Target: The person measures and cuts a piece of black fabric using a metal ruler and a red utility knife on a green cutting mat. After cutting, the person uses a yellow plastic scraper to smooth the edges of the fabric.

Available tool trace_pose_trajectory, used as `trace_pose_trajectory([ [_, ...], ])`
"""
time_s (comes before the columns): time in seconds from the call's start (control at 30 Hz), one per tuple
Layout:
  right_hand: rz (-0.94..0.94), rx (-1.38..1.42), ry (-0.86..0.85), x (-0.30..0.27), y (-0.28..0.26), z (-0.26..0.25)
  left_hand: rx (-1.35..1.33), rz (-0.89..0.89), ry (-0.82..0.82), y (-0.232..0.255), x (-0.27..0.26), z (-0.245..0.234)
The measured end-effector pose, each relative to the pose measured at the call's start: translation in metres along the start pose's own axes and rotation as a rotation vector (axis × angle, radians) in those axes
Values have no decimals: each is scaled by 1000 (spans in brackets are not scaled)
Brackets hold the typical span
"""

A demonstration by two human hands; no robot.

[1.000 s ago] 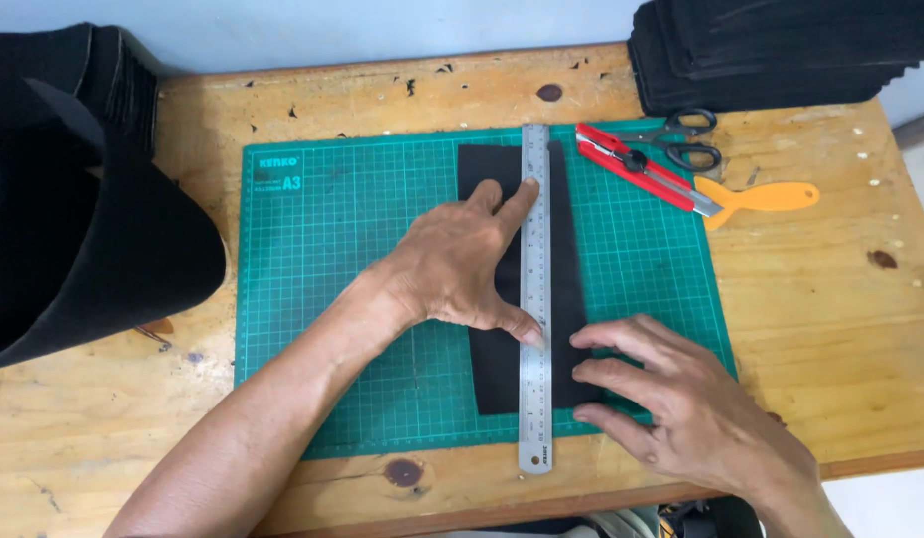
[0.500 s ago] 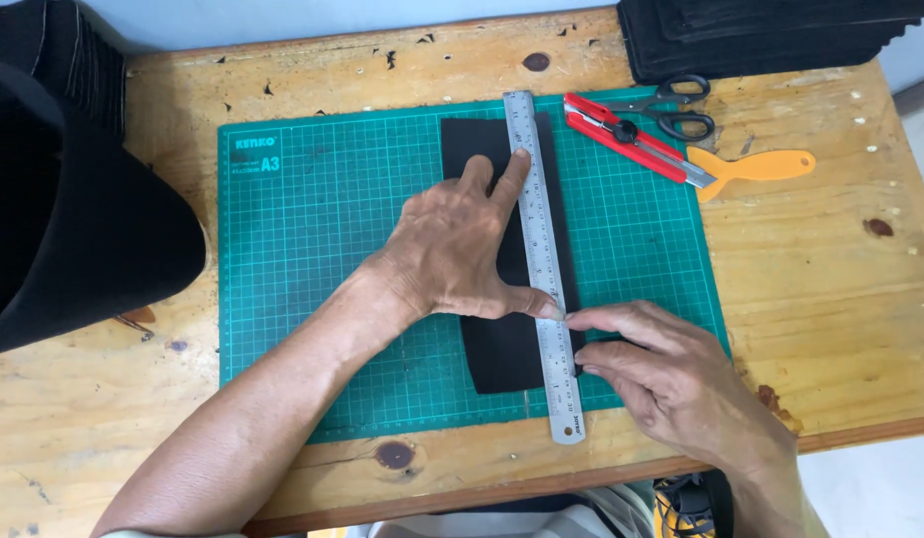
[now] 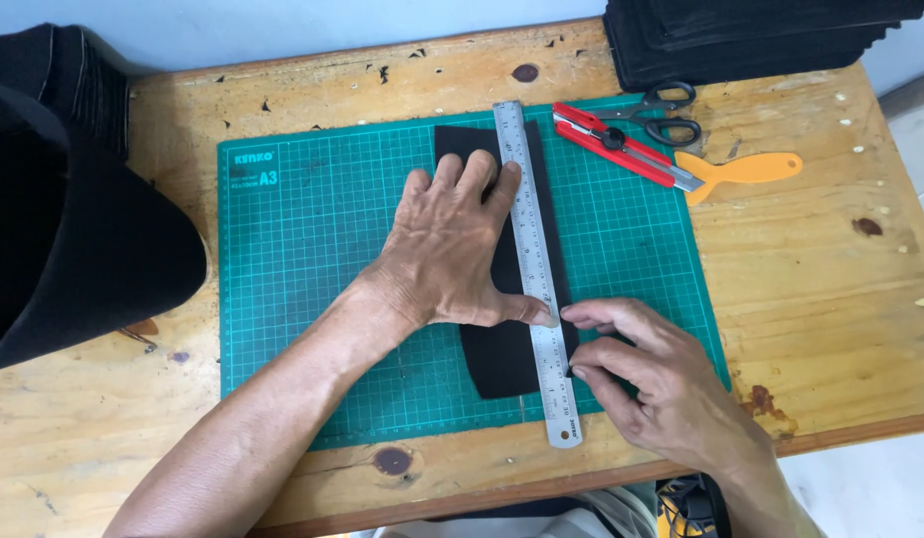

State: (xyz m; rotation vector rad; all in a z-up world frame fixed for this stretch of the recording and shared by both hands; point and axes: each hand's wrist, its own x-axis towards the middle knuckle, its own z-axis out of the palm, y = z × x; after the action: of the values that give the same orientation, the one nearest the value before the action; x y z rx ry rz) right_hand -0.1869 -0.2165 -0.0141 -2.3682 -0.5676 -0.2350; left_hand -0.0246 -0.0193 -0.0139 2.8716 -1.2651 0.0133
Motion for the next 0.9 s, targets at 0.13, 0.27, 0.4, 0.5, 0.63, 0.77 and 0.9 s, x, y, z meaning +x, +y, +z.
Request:
trace_pose_trajectory([
  [0.13,-16,10,-3,3,-3,-1,21,96,26,-3,0,3],
  [0.27,2,19,3,3,-2,0,-127,107,19,-4,1,0],
  [0.4,-5,51,1,1,-1,0,-218,127,-40,-4,0,-11],
  [0.5,11,68,-109,8,1,-12,-206,123,-115,-5,2,-13],
  [0.63,93,63,-150,38,8,-22,-228,92,-154,-7,3,-11],
  [0.77,165,-83,53,79,48,-4,-261,57,-177,-1,-4,-33],
  [0.9,262,-219,158,125,94,24,-334,25,-221,-1,-7,-44],
])
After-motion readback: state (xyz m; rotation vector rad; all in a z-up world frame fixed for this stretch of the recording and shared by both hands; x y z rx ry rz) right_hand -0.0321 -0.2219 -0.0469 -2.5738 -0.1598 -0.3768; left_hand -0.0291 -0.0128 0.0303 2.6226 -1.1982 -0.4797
